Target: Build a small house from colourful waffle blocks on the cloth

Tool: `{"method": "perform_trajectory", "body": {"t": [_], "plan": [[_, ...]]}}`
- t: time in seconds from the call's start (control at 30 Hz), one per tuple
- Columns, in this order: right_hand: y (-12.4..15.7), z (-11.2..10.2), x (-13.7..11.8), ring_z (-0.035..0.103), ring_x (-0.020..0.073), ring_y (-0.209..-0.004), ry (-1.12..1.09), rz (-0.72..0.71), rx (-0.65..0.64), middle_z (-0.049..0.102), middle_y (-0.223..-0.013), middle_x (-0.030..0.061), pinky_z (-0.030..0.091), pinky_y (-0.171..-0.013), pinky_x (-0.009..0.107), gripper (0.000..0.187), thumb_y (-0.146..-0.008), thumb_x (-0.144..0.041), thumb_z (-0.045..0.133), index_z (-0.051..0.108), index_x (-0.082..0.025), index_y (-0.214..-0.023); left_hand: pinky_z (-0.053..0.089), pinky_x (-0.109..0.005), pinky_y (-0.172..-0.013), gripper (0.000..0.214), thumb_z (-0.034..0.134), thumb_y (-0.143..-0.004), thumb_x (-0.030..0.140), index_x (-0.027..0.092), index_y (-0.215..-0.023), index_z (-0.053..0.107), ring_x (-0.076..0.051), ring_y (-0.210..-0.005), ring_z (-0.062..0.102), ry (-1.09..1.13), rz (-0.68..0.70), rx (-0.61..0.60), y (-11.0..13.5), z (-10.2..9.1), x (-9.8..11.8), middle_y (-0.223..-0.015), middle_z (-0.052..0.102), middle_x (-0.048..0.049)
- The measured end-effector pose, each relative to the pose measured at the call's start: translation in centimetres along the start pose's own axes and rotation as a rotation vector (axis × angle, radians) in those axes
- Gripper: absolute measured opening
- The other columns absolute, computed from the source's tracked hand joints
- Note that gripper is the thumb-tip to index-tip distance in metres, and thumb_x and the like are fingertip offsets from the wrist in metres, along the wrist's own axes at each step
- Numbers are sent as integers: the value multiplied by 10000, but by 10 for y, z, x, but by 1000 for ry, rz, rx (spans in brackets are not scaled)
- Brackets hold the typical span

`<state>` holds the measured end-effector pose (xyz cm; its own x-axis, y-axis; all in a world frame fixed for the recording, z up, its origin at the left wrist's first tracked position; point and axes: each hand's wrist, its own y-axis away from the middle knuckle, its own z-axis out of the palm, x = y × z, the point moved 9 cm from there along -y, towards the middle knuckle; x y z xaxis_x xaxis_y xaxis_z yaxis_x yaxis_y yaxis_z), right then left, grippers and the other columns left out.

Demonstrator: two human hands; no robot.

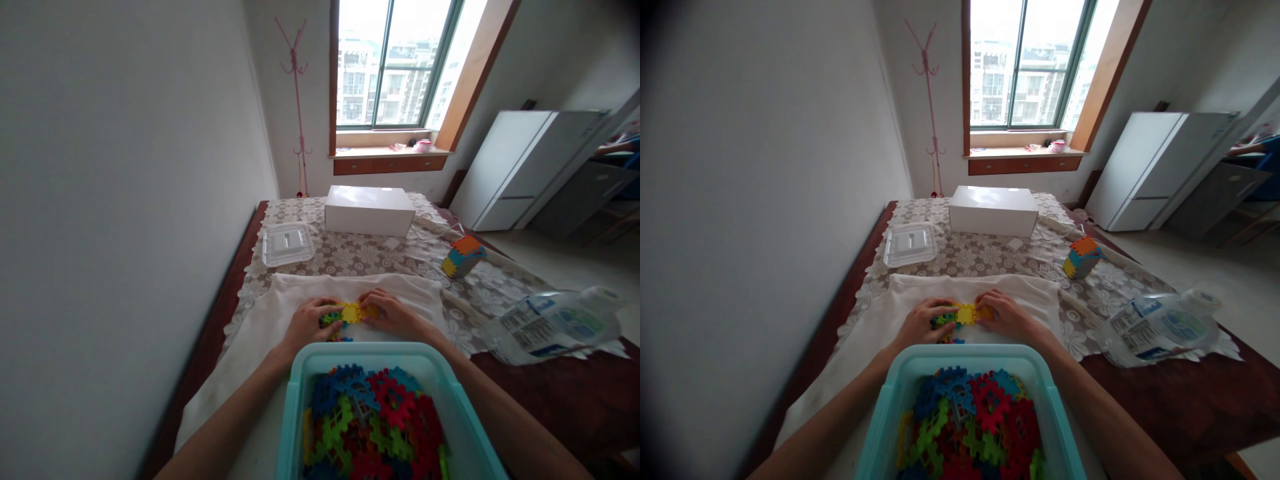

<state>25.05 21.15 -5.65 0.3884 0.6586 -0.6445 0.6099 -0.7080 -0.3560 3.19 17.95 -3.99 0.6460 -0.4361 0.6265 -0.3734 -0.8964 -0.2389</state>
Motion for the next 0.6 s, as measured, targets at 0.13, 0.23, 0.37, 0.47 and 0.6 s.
{"method": "perform_trajectory", "body": {"t": [0.13, 0.23, 0.37, 0.47, 0.6], "plan": [[5, -27, 31, 794, 299, -1078, -45, 83, 102, 833, -1261, 118, 685, -980, 487, 323, -1006, -419, 803, 782, -258, -1285, 602, -552, -1239, 377, 933, -928, 221, 279, -1300, 917, -357, -1341, 791, 7, 0, 3, -1, -1, -1, -1407, 853, -100], [10, -35, 44, 796, 326, -1147, 9, 146, 2, 829, -1311, 120, 682, -1041, 522, 469, -928, -418, 875, 790, -273, -1366, 604, -571, -1232, 372, 928, -936, 233, 266, -1306, 915, -368, -1339, 790, 9, -14, 0, -1, -1, -1, -1409, 849, -113], [13, -33, 43, 776, 342, -1263, 50, 164, -109, 797, -1415, 129, 639, -1156, 551, 440, -929, -361, 865, 808, -267, -1355, 601, -566, -1233, 367, 926, -939, 233, 282, -1303, 915, -368, -1340, 790, 5, -30, 2, 0, -1, -2, -1417, 845, -102], [12, -29, 36, 756, 329, -1290, 64, 138, -159, 781, -1414, 127, 616, -1189, 526, 431, -933, -319, 854, 804, -256, -1357, 595, -548, -1244, 380, 916, -944, 221, 281, -1319, 905, -358, -1355, 786, 11, -31, 6, -1, -1, -2, -1429, 841, -99], [13, -28, 33, 749, 308, -1252, 79, 143, -183, 769, -1372, 110, 620, -1166, 495, 436, -933, -300, 852, 792, -259, -1362, 588, -547, -1252, 398, 911, -944, 221, 272, -1339, 891, -355, -1362, 781, 16, -25, 3, -1, -1, -2, -1435, 840, -103]]}}
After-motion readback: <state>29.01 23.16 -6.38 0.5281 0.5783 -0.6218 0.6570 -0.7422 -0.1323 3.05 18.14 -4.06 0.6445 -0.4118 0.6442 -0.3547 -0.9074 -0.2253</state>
